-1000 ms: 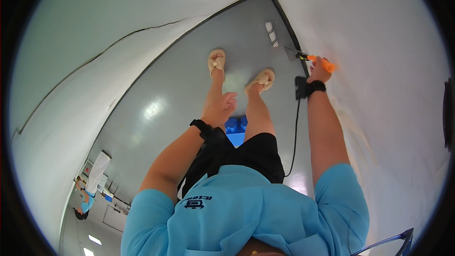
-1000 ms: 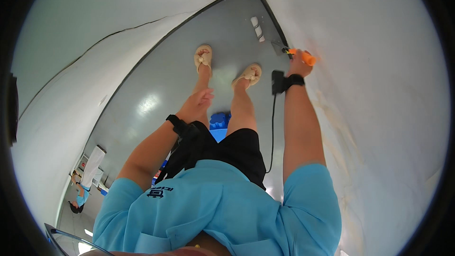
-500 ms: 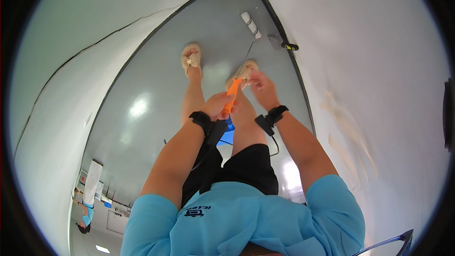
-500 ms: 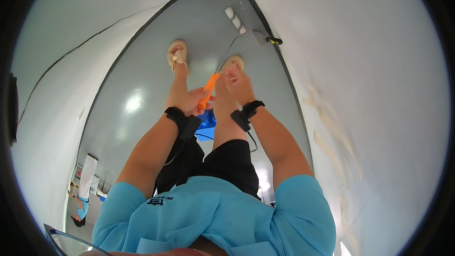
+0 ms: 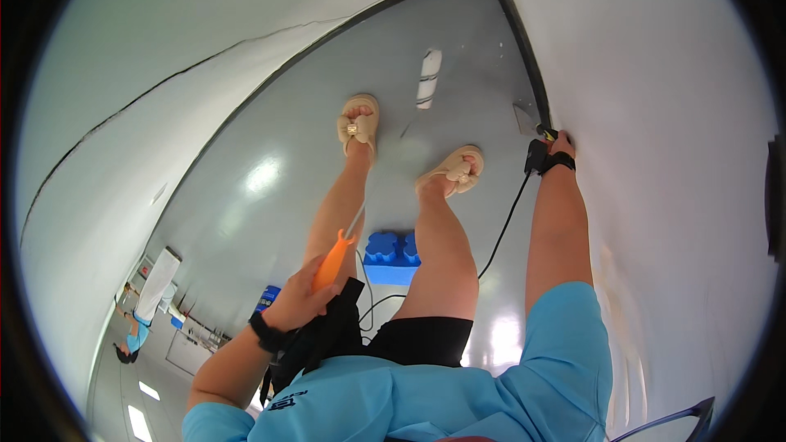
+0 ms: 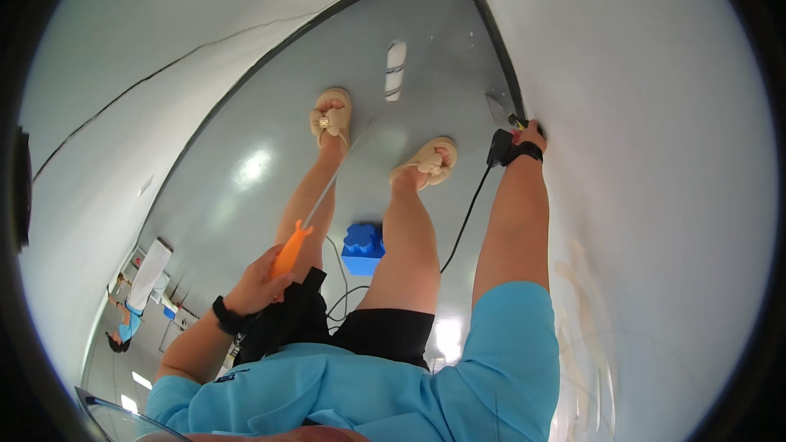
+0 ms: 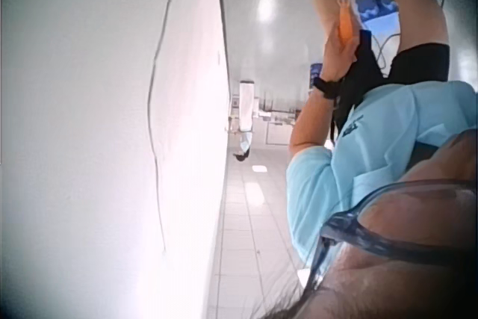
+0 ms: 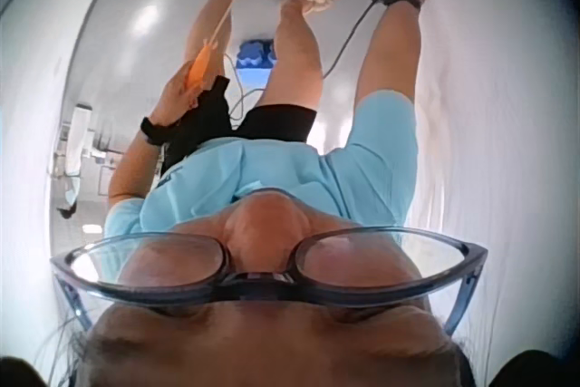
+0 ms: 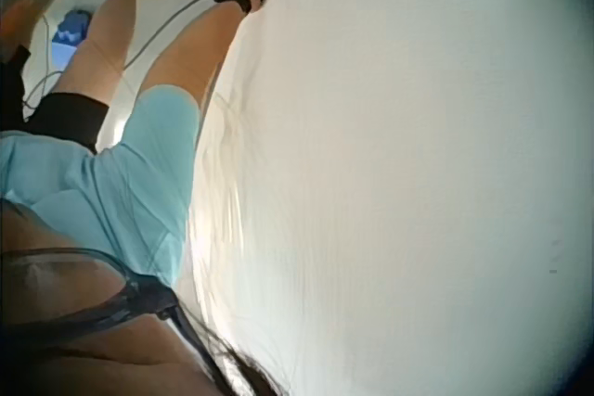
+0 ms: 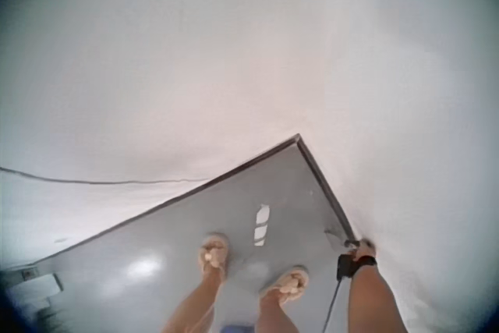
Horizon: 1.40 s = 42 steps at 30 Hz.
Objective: The recorder prepares a cracked wall for repair by wiping it with a cloth, applying masking tape, and using a scraper.
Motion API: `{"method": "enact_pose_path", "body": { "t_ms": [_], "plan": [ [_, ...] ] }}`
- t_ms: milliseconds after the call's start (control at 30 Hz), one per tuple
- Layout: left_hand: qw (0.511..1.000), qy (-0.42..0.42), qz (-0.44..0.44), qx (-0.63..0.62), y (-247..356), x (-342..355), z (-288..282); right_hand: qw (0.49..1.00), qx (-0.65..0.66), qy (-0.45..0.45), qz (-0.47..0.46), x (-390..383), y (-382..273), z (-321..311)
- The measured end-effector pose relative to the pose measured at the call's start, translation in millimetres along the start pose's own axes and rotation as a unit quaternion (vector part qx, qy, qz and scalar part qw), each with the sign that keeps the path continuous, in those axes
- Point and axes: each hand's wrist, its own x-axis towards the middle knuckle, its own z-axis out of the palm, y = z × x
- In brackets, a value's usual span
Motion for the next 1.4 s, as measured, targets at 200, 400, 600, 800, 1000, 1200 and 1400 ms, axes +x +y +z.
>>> {"method": "enact_pose_path", "body": {
  "t_ms": [200,400,600,800,1000,1200,1400],
  "plan": [
    [0.992,0.074,-0.035,0.093,-8,-53,-10,0.938,-0.309,-0.054,-0.151,-95,12,-23],
    [1.0,-0.005,-0.008,-0.004,-5,-73,-27,0.96,-0.155,-0.227,-0.052,-192,41,-149],
    [0.975,-0.04,0.107,0.193,19,-111,-64,0.919,-0.071,-0.383,0.07,-335,34,-255],
    [0.896,-0.067,0.165,0.407,65,-149,-123,0.907,0.0,-0.42,-0.022,-391,114,-331],
    [0.785,0.01,0.256,0.564,65,-220,-135,0.916,0.293,-0.271,0.023,-508,258,-371],
    [0.62,0.074,0.403,0.669,71,-214,-154,0.903,0.285,-0.268,-0.175,-583,261,-357],
    [0.674,0.088,0.416,0.605,126,-243,-107,0.78,0.291,-0.464,-0.303,-645,101,-312]
  ]
}}
